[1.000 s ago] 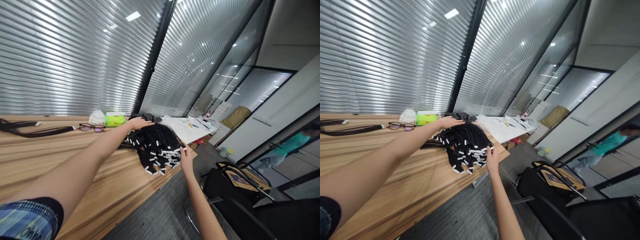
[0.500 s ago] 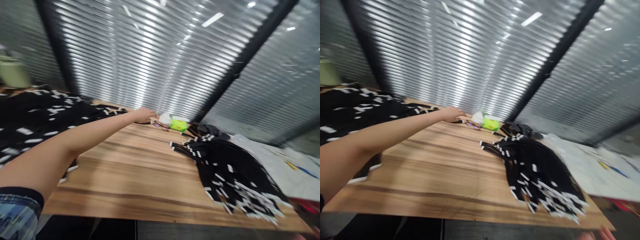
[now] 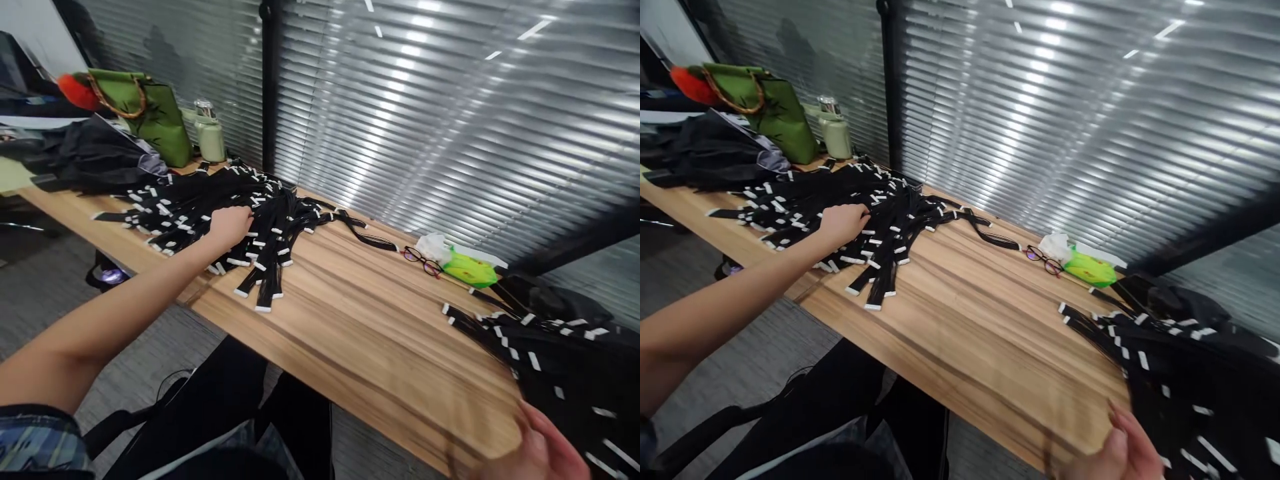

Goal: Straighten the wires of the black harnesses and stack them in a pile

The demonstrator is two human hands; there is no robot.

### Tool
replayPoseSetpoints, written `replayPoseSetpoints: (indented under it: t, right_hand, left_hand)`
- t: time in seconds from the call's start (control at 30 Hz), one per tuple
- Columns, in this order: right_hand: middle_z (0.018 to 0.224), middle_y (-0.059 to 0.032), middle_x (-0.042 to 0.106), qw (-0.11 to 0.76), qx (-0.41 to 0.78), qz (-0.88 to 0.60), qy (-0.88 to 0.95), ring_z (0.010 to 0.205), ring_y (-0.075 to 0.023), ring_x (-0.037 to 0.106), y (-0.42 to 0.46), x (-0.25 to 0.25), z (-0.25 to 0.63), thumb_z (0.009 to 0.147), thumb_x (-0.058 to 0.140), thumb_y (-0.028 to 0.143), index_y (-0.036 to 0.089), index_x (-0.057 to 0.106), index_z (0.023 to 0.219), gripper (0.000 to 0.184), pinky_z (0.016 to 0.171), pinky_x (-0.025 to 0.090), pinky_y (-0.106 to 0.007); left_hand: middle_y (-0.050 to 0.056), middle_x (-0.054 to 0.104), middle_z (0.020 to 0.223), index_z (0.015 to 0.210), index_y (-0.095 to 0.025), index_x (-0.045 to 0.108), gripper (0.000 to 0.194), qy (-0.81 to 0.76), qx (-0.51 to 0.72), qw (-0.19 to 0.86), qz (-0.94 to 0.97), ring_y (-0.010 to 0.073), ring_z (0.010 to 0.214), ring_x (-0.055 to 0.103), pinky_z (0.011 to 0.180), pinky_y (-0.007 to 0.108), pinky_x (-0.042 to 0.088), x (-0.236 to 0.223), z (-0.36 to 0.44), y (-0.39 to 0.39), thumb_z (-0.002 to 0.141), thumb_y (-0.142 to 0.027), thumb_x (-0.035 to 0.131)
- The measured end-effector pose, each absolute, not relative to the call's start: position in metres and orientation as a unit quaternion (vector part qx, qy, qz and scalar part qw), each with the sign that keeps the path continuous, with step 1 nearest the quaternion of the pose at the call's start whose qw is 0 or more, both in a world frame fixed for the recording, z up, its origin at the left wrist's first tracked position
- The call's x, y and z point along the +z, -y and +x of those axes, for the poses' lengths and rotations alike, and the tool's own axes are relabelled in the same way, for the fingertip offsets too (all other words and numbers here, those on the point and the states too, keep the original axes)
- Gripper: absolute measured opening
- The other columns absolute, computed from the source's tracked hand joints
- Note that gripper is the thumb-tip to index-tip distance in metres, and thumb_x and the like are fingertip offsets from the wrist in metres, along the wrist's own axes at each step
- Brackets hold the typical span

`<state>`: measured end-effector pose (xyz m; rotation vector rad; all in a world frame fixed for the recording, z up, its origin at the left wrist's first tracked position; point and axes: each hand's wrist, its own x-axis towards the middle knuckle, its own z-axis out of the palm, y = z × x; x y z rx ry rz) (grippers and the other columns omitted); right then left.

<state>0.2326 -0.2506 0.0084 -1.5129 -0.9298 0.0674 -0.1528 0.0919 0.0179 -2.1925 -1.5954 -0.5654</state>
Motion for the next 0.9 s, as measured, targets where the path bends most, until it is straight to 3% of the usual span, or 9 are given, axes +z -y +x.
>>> replayPoseSetpoints:
  t: [0.27,0.4,0.47,0.53,0.63,0.7,0.77,0.83,0.9]
  right_hand:
    - [0.109,-0.0138,0.075,0.643,0.013,-0.661,0.385,0.111,-0.0345,0.072,0.23,-0.015,0.23,0.088,0.065,0.055,0.022,0.066,0.103,0.037,0.106,0.05,-0.064]
    - [0.14,-0.02,0.068,0.544,0.022,-0.623,0.562,0.136,-0.0368,0.062,0.188,0.0,0.218,0.086,0.073,0.048,0.022,0.061,0.129,0.051,0.116,0.045,-0.066]
    - [0.163,-0.0231,0.05,0.497,0.034,-0.595,0.631,0.154,-0.0384,0.047,0.161,0.01,0.204,0.081,0.08,0.05,0.024,0.047,0.148,0.079,0.122,0.039,-0.067]
    - [0.174,-0.0274,0.031,0.474,0.07,-0.566,0.671,0.162,-0.0409,0.034,0.139,0.016,0.19,0.073,0.086,0.055,0.02,0.032,0.159,0.107,0.126,0.035,-0.068]
    - [0.148,-0.0216,0.067,0.46,0.193,-0.535,0.682,0.141,-0.0342,0.063,0.126,0.015,0.176,0.089,0.071,0.058,0.021,0.058,0.139,0.063,0.12,0.047,-0.058]
    - [0.104,-0.0139,0.084,0.478,0.309,-0.533,0.626,0.102,-0.0283,0.079,0.127,0.012,0.172,0.096,0.058,0.064,0.021,0.07,0.111,0.047,0.102,0.06,-0.05]
    - [0.084,-0.0095,0.083,0.521,0.412,-0.527,0.53,0.082,-0.0246,0.079,0.13,0.01,0.172,0.094,0.052,0.073,0.021,0.071,0.098,0.056,0.088,0.064,-0.044]
    - [0.09,-0.0104,0.085,0.531,0.496,-0.506,0.464,0.086,-0.0243,0.08,0.13,0.013,0.176,0.09,0.049,0.081,0.021,0.073,0.101,0.065,0.089,0.064,-0.042]
    - [0.107,-0.0117,0.086,0.492,0.564,-0.481,0.457,0.098,-0.0248,0.08,0.125,0.017,0.182,0.088,0.047,0.084,0.022,0.075,0.108,0.071,0.095,0.062,-0.041]
  left_hand:
    - [0.008,0.071,0.111,0.122,-0.014,0.067,0.038,0.539,-0.266,0.217,-0.769,0.0195,0.106,0.07,0.1,0.043,0.062,0.156,-0.134,-0.066,0.105,-0.047,0.06]
    - [0.005,0.071,0.1,0.125,-0.016,0.073,0.067,0.476,-0.256,0.231,-0.809,0.0354,0.124,0.068,0.105,0.056,0.048,0.216,-0.11,-0.005,0.108,-0.063,0.029]
    - [0.003,0.066,0.091,0.121,-0.015,0.075,0.081,0.435,-0.276,0.237,-0.824,0.0359,0.124,0.067,0.102,0.052,0.042,0.227,-0.094,0.024,0.103,-0.067,0.015]
    - [-0.002,0.064,0.08,0.105,-0.016,0.079,0.072,0.372,-0.347,0.153,-0.847,0.0196,0.102,0.073,0.097,0.038,0.042,0.227,-0.078,0.043,0.1,-0.068,0.03]
    - [-0.005,0.059,0.071,0.089,-0.015,0.079,0.046,0.296,-0.452,-0.039,-0.841,0.0025,0.071,0.054,0.08,0.022,0.037,0.215,-0.057,0.048,0.097,-0.055,0.058]
    - [-0.004,0.058,0.074,0.098,-0.014,0.077,0.039,0.275,-0.485,-0.17,-0.813,0.0017,0.068,0.044,0.075,0.022,0.034,0.199,-0.044,0.039,0.097,-0.05,0.064]
    - [-0.003,0.064,0.085,0.122,-0.017,0.073,0.044,0.26,-0.445,-0.333,-0.79,0.0033,0.07,0.047,0.077,0.023,0.039,0.174,-0.029,0.026,0.092,-0.049,0.072]
    - [0.0,0.073,0.109,0.143,-0.023,0.061,0.062,0.244,-0.315,-0.494,-0.773,0.0094,0.083,0.061,0.088,0.028,0.049,0.139,-0.009,0.016,0.087,-0.042,0.081]
    - [0.005,0.075,0.116,0.132,-0.017,0.069,0.051,0.247,-0.249,-0.56,-0.75,0.0184,0.108,0.067,0.103,0.03,0.05,0.101,0.012,0.011,0.084,-0.028,0.081]
